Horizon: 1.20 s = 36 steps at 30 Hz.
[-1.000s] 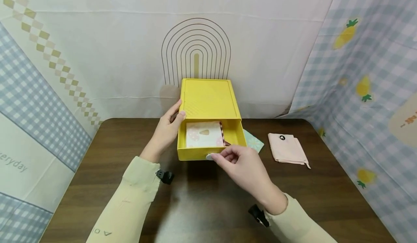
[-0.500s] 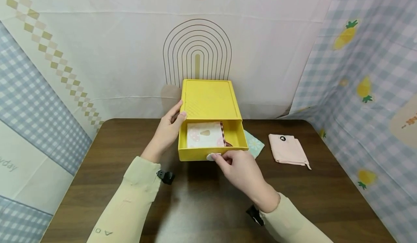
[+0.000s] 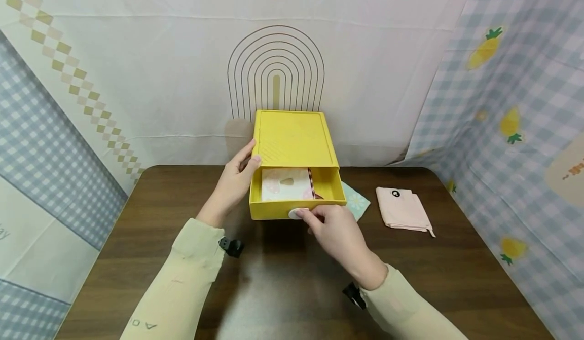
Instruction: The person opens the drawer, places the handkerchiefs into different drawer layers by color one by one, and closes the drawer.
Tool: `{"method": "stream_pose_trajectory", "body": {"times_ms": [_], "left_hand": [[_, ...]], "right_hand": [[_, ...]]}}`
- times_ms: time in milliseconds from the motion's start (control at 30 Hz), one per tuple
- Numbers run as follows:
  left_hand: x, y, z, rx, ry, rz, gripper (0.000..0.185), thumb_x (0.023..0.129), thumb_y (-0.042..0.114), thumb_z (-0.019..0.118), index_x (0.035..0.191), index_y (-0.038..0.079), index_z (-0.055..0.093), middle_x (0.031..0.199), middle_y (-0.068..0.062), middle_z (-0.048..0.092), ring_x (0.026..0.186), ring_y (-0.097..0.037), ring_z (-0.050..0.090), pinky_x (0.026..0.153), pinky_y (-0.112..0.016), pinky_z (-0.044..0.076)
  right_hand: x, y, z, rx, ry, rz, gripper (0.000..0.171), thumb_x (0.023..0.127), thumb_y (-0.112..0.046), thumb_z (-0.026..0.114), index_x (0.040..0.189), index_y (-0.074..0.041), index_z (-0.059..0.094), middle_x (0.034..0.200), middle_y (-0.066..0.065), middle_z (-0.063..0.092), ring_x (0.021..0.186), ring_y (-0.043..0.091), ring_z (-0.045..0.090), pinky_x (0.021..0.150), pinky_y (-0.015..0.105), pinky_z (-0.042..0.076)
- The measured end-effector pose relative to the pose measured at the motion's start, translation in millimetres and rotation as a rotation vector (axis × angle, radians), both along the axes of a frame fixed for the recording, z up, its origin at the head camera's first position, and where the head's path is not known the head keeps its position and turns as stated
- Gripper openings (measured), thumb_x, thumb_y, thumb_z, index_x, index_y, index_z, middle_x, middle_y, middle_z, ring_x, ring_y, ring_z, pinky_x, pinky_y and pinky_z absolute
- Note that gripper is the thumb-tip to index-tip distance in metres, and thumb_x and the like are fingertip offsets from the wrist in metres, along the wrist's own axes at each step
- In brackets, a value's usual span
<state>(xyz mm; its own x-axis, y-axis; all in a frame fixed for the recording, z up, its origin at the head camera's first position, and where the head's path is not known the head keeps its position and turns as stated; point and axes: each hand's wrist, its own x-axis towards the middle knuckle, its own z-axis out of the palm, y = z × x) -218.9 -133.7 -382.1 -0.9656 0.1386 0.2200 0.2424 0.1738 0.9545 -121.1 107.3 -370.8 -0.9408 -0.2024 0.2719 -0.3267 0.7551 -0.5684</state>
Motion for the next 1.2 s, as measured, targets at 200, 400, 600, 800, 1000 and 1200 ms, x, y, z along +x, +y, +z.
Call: {"method": "stream_pose_trajectory", "body": {"times_ms": [200,400,600,800,1000,1200], "left_hand": [[0.9,-1,0.3,-0.005,-0.007,0.003,0.060,0.099,0.045,0.051,0.153,0.028,0.031,0.153,0.001,0.034,0.135,-0.015,0.037,0.107,-0.038,0.034],[0.9,-1,-0.7,-0.007,0.006,-0.007,0.060,0.099,0.046,0.050,0.153,0.028,0.030,0.153,0.000,0.032,0.136,-0.017,0.035,0.109,-0.038,0.031],[-0.5,-1,-1.1,0.011,0.019,-0.024,0.060,0.100,0.044,0.049,0.153,0.026,0.029,0.154,0.001,0.032,0.136,-0.015,0.034,0.110,-0.037,0.029],[10.0,0,13.5,0.023,-0.010,-0.039,0.057,0.102,0.033,0.049,0.154,0.019,0.028,0.155,-0.004,0.030,0.137,-0.020,0.033,0.110,-0.040,0.028],[14.5,1,22.1,0.003,-0.032,-0.035,0.056,0.103,0.029,0.047,0.154,0.017,0.027,0.156,-0.005,0.029,0.135,-0.024,0.038,0.109,-0.043,0.029],[1.7,0,3.8,0.006,-0.018,-0.003,0.055,0.101,0.039,0.048,0.152,0.028,0.031,0.153,0.007,0.032,0.133,-0.015,0.039,0.107,-0.038,0.032]], "right_hand": [[-8.1,-1,-1.8,-0.014,-0.008,-0.001,0.043,0.091,-0.048,0.062,0.060,-0.019,0.066,0.049,-0.013,0.050,0.045,0.010,0.044,0.045,0.029,0.039],[-19.1,-1,-8.6,-0.042,0.009,-0.008,0.042,0.093,-0.047,0.061,0.064,-0.017,0.067,0.052,-0.013,0.053,0.046,0.012,0.045,0.046,0.030,0.040],[-30.0,-2,-12.8,-0.064,0.013,-0.029,0.037,0.093,-0.042,0.062,0.066,-0.017,0.067,0.054,-0.010,0.055,0.048,0.013,0.046,0.047,0.031,0.040],[-41.9,-6,-15.1,-0.097,0.007,-0.028,0.032,0.094,-0.039,0.061,0.074,-0.017,0.070,0.059,-0.006,0.061,0.051,0.011,0.052,0.048,0.032,0.043],[-52.4,-8,-16.5,-0.108,0.019,-0.038,0.036,0.095,-0.040,0.060,0.078,-0.012,0.073,0.059,-0.006,0.061,0.048,0.012,0.050,0.047,0.032,0.041],[-61.5,-9,-16.4,-0.111,0.025,-0.038,0.035,0.095,-0.041,0.059,0.078,-0.013,0.073,0.059,-0.004,0.063,0.046,0.014,0.048,0.045,0.033,0.039]]}}
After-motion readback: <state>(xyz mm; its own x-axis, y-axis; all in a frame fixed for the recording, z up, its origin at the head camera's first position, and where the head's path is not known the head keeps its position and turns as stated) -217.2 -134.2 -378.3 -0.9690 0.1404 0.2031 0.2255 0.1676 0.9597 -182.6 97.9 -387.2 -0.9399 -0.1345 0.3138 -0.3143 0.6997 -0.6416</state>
